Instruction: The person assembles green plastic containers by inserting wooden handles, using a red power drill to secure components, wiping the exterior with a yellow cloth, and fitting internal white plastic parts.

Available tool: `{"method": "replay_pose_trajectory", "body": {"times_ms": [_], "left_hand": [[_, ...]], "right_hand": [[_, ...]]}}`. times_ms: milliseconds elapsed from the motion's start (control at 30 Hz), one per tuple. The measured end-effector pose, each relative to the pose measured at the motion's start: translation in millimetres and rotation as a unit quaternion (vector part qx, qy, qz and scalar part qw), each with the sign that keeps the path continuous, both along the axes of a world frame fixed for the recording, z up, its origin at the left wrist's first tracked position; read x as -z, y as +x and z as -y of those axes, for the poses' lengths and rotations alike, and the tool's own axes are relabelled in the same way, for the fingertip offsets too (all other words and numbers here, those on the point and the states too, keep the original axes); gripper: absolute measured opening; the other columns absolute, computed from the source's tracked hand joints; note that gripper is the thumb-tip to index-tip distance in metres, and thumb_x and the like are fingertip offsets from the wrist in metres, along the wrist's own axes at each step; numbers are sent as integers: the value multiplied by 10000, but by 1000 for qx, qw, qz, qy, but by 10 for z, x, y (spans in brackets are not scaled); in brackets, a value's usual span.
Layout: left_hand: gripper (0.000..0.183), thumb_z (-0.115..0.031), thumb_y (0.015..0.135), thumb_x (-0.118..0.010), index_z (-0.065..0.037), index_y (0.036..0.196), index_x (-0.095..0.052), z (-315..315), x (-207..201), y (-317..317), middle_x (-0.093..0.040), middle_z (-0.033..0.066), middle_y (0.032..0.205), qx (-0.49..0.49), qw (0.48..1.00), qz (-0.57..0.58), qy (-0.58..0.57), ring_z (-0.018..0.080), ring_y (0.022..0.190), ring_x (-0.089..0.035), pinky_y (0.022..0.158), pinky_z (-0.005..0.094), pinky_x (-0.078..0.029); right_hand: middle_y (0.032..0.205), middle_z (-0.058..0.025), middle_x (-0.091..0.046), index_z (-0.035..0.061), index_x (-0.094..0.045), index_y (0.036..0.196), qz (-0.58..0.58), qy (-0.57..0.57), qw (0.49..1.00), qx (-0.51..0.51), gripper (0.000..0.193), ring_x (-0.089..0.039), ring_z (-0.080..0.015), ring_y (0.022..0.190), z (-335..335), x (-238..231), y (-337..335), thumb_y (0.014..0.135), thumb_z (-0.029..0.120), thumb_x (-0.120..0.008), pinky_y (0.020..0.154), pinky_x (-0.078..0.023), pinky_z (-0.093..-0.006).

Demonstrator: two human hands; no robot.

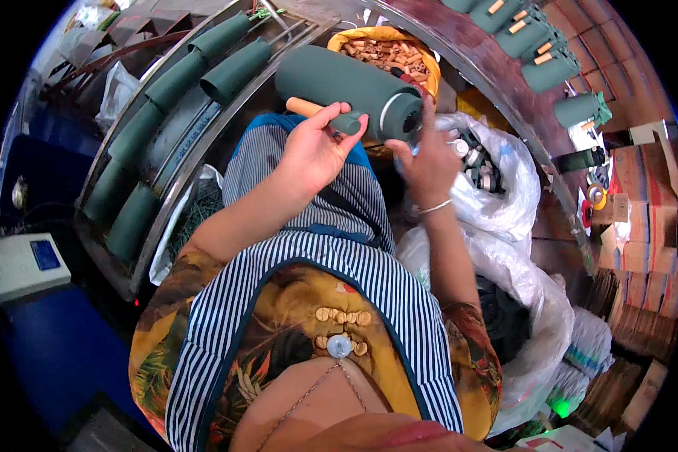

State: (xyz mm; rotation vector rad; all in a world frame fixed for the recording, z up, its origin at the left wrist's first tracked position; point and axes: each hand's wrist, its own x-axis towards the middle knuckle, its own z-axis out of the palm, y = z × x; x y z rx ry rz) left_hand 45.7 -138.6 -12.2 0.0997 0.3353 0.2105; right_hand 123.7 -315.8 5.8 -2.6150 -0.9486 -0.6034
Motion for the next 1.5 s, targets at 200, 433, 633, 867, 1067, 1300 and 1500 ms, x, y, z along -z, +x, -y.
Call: {"method": "replay_pose_trajectory", "body": {"times_ms": [200,433,633,867,1067,1300,1500], "left_hand": [[85,-34,911,-582,41,947,-562,62,166,134,-574,124,985,27,997,54,46,254,980,-572,978,445,-496],[68,-24,949,-519,-12,1000,-476,156,382,75,-561,105,1002,10,978,64,197,230,992,-573,1040,465,-449],[244,30,935,-510,-67,1104,-363,99,613,131,-532,90,1041,41,813,147,561,171,911,-575,865,320,-488],[360,-10,922,-565,3,1278,-510,-875,98,26,-584,123,1203,7,603,12,798,189,1123,-557,984,309,-432],[328,-35,877,-636,-8,1203,-601,-1609,368,-306,-620,87,1177,132,445,-73,883,182,1125,-561,963,295,-425],[343,-126,756,-740,-40,1082,-674,-1716,688,-514,-653,83,1068,23,556,-147,818,204,1028,-593,920,302,-434],[306,-32,771,-708,-22,1073,-663,-1721,831,-831,-659,58,1031,-90,669,-181,715,152,948,-621,858,266,-469]], "right_hand": [[1331,-245,-486,-59,-258,1439,-35,238,960,-140,883,-492,-386,1196,-68,244,304,834,441,-663,992,-406,-432],[1052,-279,-595,-74,-383,1294,-258,364,889,107,668,-607,-433,871,-291,702,-25,909,448,-542,735,-505,-465],[1075,-152,-639,37,-526,1232,-673,650,352,-31,656,-629,-255,972,-147,868,23,974,596,-299,804,-522,-355],[1164,-167,-620,39,-634,1156,-321,92,908,253,502,-606,-278,1040,1754,893,-477,863,447,-632,905,-482,-387],[1125,-191,-643,62,-619,1104,-406,-261,678,554,440,-598,-368,1075,4263,1180,-1600,720,244,-730,919,-488,-449],[940,-173,-689,98,-615,1199,-206,-122,906,349,480,-663,-364,874,2171,-138,-362,754,244,-722,801,-514,-422],[943,-158,-610,98,-498,1328,-159,-106,981,-15,642,-572,-327,873,-62,1237,218,790,387,-698,747,-452,-437]]}}
